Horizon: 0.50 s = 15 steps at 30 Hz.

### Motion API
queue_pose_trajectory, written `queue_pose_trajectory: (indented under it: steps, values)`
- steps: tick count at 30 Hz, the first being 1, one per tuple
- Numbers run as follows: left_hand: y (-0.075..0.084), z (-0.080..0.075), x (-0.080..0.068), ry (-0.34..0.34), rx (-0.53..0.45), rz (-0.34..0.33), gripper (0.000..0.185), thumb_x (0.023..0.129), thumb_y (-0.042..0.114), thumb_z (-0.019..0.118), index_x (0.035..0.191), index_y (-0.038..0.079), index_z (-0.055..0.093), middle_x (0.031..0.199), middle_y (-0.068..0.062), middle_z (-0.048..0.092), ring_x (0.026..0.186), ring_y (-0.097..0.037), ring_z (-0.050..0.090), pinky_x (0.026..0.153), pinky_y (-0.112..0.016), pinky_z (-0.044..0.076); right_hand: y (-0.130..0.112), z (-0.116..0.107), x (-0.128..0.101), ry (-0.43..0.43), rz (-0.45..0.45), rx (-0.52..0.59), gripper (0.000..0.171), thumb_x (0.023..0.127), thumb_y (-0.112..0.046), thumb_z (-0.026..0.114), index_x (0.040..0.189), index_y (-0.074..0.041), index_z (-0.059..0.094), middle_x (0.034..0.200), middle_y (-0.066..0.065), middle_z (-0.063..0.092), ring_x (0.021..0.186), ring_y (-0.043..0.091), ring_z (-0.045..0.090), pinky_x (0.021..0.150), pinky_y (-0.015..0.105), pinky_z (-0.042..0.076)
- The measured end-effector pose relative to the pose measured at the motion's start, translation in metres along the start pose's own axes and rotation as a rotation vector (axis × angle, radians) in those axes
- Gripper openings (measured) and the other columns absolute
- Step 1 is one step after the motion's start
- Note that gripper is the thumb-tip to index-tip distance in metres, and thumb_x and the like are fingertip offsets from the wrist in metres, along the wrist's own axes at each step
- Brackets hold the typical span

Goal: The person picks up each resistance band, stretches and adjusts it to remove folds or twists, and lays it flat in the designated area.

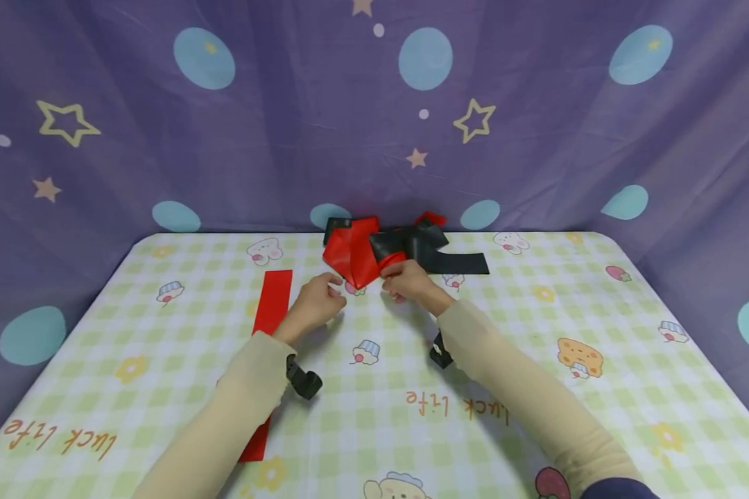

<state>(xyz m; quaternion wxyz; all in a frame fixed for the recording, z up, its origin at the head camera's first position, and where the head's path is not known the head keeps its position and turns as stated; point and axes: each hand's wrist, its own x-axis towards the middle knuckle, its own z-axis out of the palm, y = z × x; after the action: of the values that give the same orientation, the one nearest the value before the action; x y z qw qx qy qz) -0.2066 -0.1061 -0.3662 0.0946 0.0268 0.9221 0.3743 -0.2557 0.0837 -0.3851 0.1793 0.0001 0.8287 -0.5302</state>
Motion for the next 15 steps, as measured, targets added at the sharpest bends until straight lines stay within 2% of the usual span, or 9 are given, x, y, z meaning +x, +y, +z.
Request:
queue_pose_trajectory:
  steps: [4, 7, 10, 12, 15]
  values:
    - [0.003, 0.008, 0.015, 0.002, -0.024, -0.019, 0.036, 0.086, 0.011, 0.055, 0.119, -0.005, 0.056, 0.090, -0.013, 0.061, 0.067, -0.020, 0.054, 0.061, -0.027, 0.047, 0.000, 0.000, 0.001, -0.012, 0.011, -0.021, 0.035, 0.083, -0.001, 0.060, 0.118, 0.002, 0.061, 0.067, 0.001, 0.051, 0.055, 0.013, 0.050, 0.055, 0.023, 0.050]
    - [0.005, 0.013, 0.022, 0.027, -0.038, -0.030, 0.026, 0.085, 0.012, 0.056, 0.106, -0.004, 0.060, 0.082, -0.009, 0.059, 0.064, -0.019, 0.052, 0.058, -0.025, 0.044, 0.000, 0.000, 0.001, -0.015, 0.010, -0.019, 0.034, 0.083, -0.001, 0.062, 0.117, 0.001, 0.062, 0.068, 0.002, 0.052, 0.055, 0.013, 0.050, 0.054, 0.024, 0.050]
    - [0.005, 0.017, 0.027, 0.037, -0.059, -0.031, 0.012, 0.084, 0.010, 0.056, 0.084, -0.001, 0.061, 0.068, -0.003, 0.052, 0.057, -0.016, 0.047, 0.052, -0.023, 0.040, 0.000, 0.000, 0.000, -0.013, 0.001, -0.010, 0.035, 0.083, -0.001, 0.062, 0.118, 0.001, 0.061, 0.070, 0.001, 0.053, 0.055, 0.013, 0.050, 0.054, 0.024, 0.050]
    - [0.005, 0.019, 0.030, 0.042, -0.078, -0.034, 0.016, 0.083, 0.010, 0.057, 0.069, 0.003, 0.057, 0.059, 0.001, 0.046, 0.052, -0.014, 0.043, 0.048, -0.023, 0.036, 0.000, 0.000, 0.000, -0.015, -0.006, -0.006, 0.035, 0.083, -0.001, 0.062, 0.118, 0.002, 0.060, 0.071, 0.001, 0.054, 0.056, 0.012, 0.051, 0.055, 0.024, 0.050]
    - [0.005, 0.021, 0.032, 0.048, -0.102, -0.044, 0.030, 0.083, 0.010, 0.058, 0.056, 0.009, 0.045, 0.050, 0.003, 0.036, 0.047, -0.014, 0.036, 0.045, -0.023, 0.030, 0.001, -0.001, 0.000, -0.021, -0.018, -0.002, 0.035, 0.082, -0.001, 0.061, 0.117, 0.002, 0.059, 0.072, 0.001, 0.055, 0.057, 0.012, 0.051, 0.056, 0.024, 0.051]
